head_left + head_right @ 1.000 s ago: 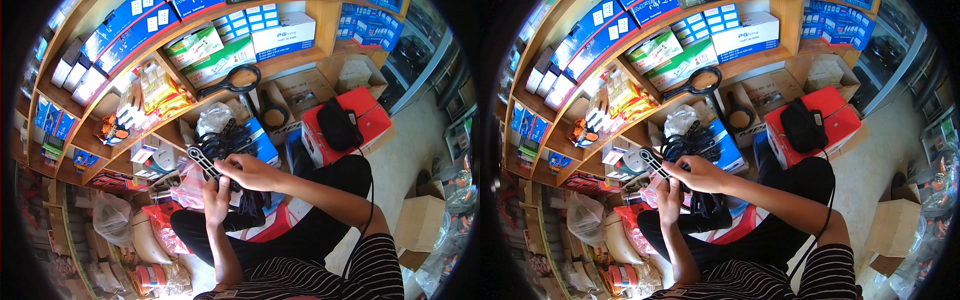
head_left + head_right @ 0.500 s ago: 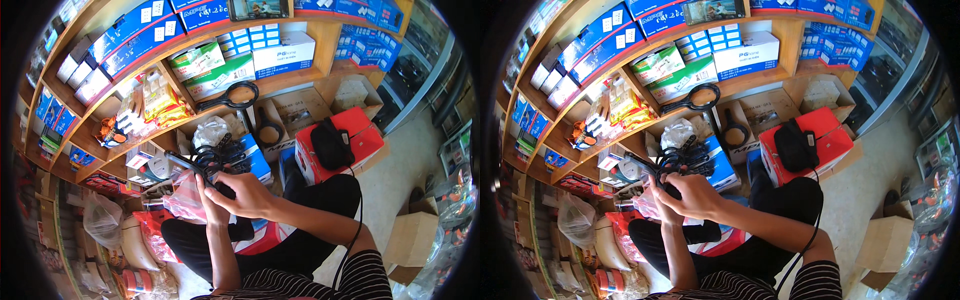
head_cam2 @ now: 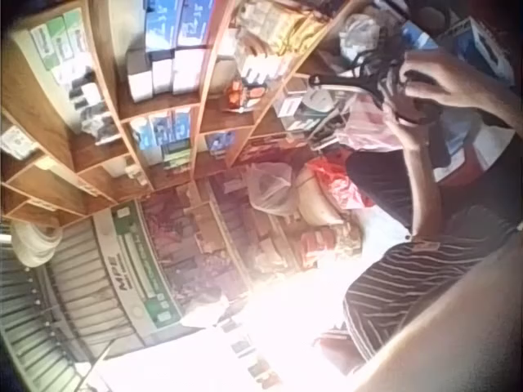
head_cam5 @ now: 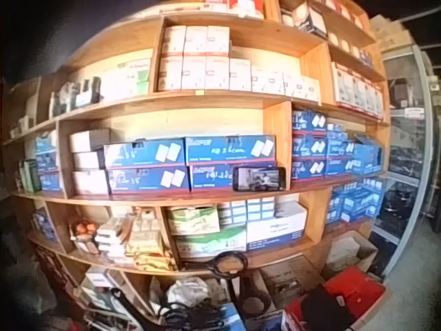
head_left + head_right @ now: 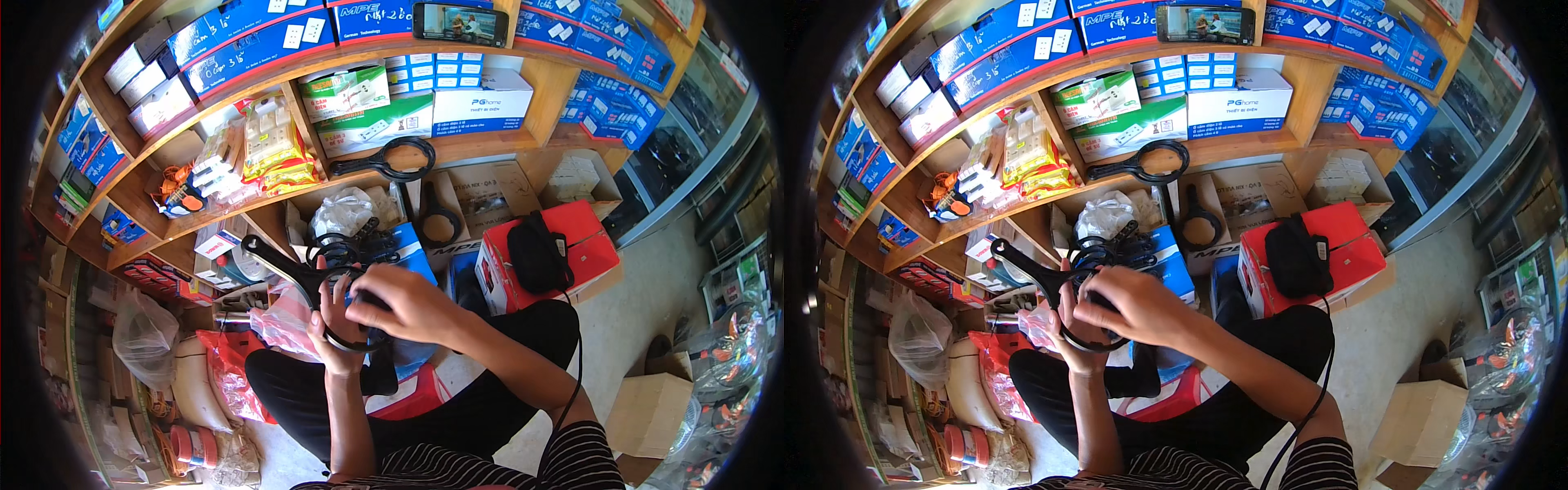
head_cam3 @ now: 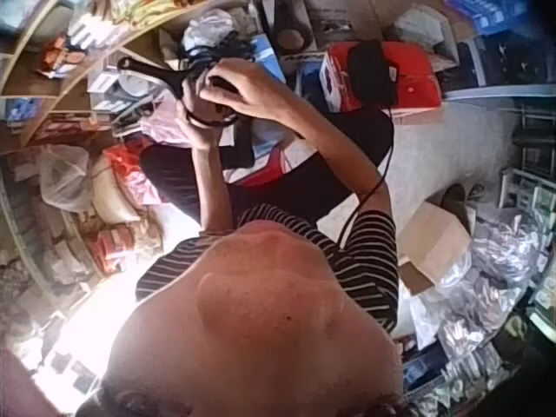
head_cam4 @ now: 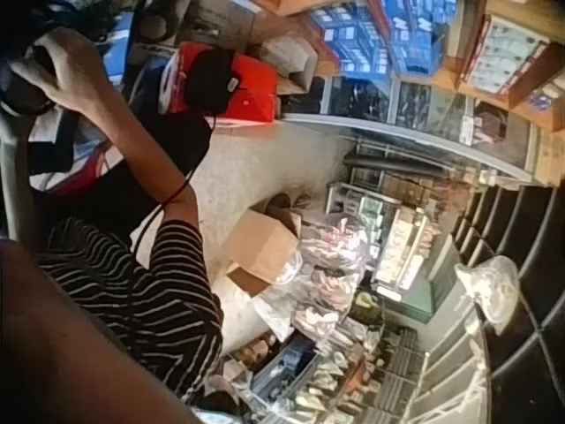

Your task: Inspecting and manipulating a circular black plastic component for assembly.

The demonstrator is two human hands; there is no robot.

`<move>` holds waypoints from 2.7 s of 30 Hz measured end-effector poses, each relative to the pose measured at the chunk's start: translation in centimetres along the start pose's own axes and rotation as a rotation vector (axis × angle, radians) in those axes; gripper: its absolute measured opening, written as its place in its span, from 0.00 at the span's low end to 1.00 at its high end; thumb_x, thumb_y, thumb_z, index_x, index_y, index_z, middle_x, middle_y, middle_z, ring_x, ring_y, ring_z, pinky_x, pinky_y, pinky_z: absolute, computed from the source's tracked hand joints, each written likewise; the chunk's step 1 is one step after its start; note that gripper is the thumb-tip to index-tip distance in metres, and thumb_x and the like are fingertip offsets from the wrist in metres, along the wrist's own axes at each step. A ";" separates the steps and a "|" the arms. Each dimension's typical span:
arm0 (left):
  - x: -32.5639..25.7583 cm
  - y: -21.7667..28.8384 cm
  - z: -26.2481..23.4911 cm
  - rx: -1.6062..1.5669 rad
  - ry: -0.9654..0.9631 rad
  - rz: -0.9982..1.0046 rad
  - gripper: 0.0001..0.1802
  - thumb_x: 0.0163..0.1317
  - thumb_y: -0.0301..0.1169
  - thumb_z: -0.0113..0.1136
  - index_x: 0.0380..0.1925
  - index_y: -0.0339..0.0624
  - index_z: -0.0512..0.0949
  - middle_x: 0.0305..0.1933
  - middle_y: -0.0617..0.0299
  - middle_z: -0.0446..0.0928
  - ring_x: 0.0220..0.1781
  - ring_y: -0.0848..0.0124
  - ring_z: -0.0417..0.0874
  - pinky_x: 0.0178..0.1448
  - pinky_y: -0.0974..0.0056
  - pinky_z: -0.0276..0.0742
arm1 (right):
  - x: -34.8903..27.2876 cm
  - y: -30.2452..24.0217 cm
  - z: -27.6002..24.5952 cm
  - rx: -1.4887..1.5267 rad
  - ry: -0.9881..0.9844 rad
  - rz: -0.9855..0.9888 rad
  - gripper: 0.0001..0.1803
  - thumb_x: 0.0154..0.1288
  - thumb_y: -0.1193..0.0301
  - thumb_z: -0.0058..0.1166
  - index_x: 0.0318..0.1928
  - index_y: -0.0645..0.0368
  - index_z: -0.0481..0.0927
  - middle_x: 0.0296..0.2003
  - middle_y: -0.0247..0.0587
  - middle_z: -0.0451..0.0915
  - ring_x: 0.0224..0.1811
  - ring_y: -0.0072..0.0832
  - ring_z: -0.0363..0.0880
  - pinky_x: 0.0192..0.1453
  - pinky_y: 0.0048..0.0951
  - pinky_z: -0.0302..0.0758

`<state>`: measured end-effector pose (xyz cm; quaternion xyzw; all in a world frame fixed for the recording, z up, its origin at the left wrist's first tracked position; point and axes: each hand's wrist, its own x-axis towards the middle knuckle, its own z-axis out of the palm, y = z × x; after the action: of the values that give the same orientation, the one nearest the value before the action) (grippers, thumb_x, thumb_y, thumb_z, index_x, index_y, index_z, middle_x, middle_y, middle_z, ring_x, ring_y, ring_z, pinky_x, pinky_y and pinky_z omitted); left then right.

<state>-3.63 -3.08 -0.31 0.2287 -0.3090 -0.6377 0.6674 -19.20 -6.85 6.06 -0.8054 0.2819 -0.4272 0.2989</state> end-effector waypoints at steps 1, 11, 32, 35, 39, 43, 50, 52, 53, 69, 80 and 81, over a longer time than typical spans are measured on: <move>0.0 -0.1 -0.3 -0.006 -0.017 -0.047 0.62 0.58 0.65 0.60 0.84 0.57 0.39 0.76 0.49 0.63 0.74 0.51 0.69 0.75 0.46 0.66 | 0.0 0.3 -0.6 0.018 0.075 0.042 0.13 0.73 0.64 0.63 0.44 0.61 0.81 0.39 0.46 0.82 0.42 0.43 0.83 0.45 0.39 0.77; -3.9 -3.8 2.5 -0.244 -0.098 -0.480 0.57 0.55 0.59 0.62 0.77 0.35 0.56 0.76 0.47 0.63 0.76 0.54 0.67 0.74 0.44 0.68 | 1.5 -0.4 -0.5 -0.266 0.159 -0.124 0.29 0.74 0.63 0.61 0.69 0.62 0.70 0.65 0.57 0.68 0.71 0.52 0.69 0.75 0.45 0.65; -3.5 -0.7 3.2 0.255 -0.666 -0.706 0.71 0.54 0.67 0.65 0.83 0.36 0.38 0.75 0.42 0.64 0.75 0.54 0.68 0.75 0.53 0.66 | 1.8 0.1 -4.1 0.172 0.911 -0.116 0.17 0.74 0.74 0.60 0.59 0.63 0.74 0.55 0.45 0.72 0.56 0.34 0.76 0.64 0.34 0.73; -3.5 -0.7 3.5 0.332 -0.716 -0.705 0.72 0.54 0.68 0.64 0.83 0.36 0.36 0.76 0.43 0.63 0.77 0.54 0.66 0.76 0.53 0.64 | 1.3 0.7 -5.1 -0.013 0.932 -0.152 0.18 0.75 0.73 0.59 0.60 0.64 0.74 0.55 0.46 0.74 0.55 0.33 0.78 0.63 0.34 0.74; -3.4 -0.8 3.3 0.297 -0.579 -0.636 0.69 0.51 0.65 0.66 0.82 0.37 0.43 0.74 0.46 0.66 0.74 0.58 0.69 0.71 0.56 0.69 | 1.1 -0.4 -4.4 -0.325 0.774 -0.175 0.23 0.68 0.71 0.66 0.60 0.64 0.77 0.56 0.48 0.75 0.55 0.40 0.77 0.64 0.39 0.72; -3.7 0.3 0.0 -0.114 -0.280 -0.501 0.60 0.48 0.55 0.68 0.77 0.38 0.57 0.68 0.47 0.71 0.66 0.57 0.76 0.67 0.55 0.75 | 1.5 -0.4 -1.1 -0.127 0.359 -0.127 0.27 0.67 0.68 0.68 0.64 0.62 0.79 0.63 0.52 0.76 0.65 0.48 0.75 0.69 0.44 0.71; -2.8 0.8 -3.5 -0.196 0.063 -0.299 0.48 0.55 0.55 0.63 0.69 0.32 0.67 0.56 0.45 0.79 0.56 0.57 0.83 0.63 0.50 0.80 | -0.2 -0.6 3.3 -0.224 0.035 -0.254 0.29 0.65 0.76 0.66 0.67 0.59 0.78 0.66 0.51 0.72 0.69 0.49 0.72 0.75 0.46 0.72; -3.0 0.7 -0.5 -0.094 -0.046 -0.398 0.43 0.52 0.56 0.66 0.56 0.28 0.76 0.35 0.56 0.78 0.37 0.66 0.81 0.47 0.57 0.78 | 0.1 0.6 2.3 -0.341 0.183 -0.296 0.27 0.64 0.76 0.67 0.64 0.59 0.81 0.58 0.48 0.75 0.62 0.46 0.76 0.70 0.44 0.75; -3.6 -1.3 -2.5 -0.104 -0.163 -0.452 0.47 0.51 0.57 0.67 0.61 0.29 0.73 0.45 0.52 0.78 0.44 0.63 0.81 0.49 0.57 0.78 | 1.3 -0.4 1.7 -0.336 0.317 -0.299 0.22 0.64 0.77 0.67 0.60 0.59 0.84 0.51 0.45 0.77 0.53 0.43 0.78 0.59 0.41 0.77; -2.3 0.1 -2.7 -0.308 0.070 -0.162 0.33 0.68 0.51 0.55 0.66 0.43 0.74 0.65 0.57 0.78 0.67 0.61 0.78 0.72 0.54 0.72 | -0.1 -1.0 4.2 -0.141 0.122 -0.135 0.18 0.65 0.75 0.68 0.55 0.58 0.86 0.43 0.43 0.79 0.45 0.41 0.80 0.51 0.38 0.77; -1.0 -0.8 -0.7 -0.773 -0.336 -0.279 0.35 0.72 0.64 0.45 0.64 0.52 0.78 0.71 0.51 0.72 0.72 0.50 0.73 0.69 0.33 0.69 | 1.6 -1.2 2.2 -0.220 0.542 0.091 0.08 0.72 0.74 0.64 0.46 0.66 0.84 0.41 0.45 0.82 0.41 0.36 0.83 0.48 0.33 0.78; -1.3 -0.3 -1.0 -0.756 -0.280 -0.299 0.34 0.72 0.63 0.45 0.63 0.50 0.77 0.67 0.52 0.74 0.69 0.52 0.74 0.67 0.37 0.72 | 1.4 -1.0 2.3 -0.154 0.531 0.139 0.08 0.72 0.74 0.63 0.46 0.66 0.84 0.41 0.45 0.82 0.41 0.36 0.83 0.48 0.33 0.78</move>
<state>-3.12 -1.86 -1.36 -0.0785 -0.1048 -0.8207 0.5562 -16.35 -6.68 6.43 -0.6643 0.4366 -0.5791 0.1810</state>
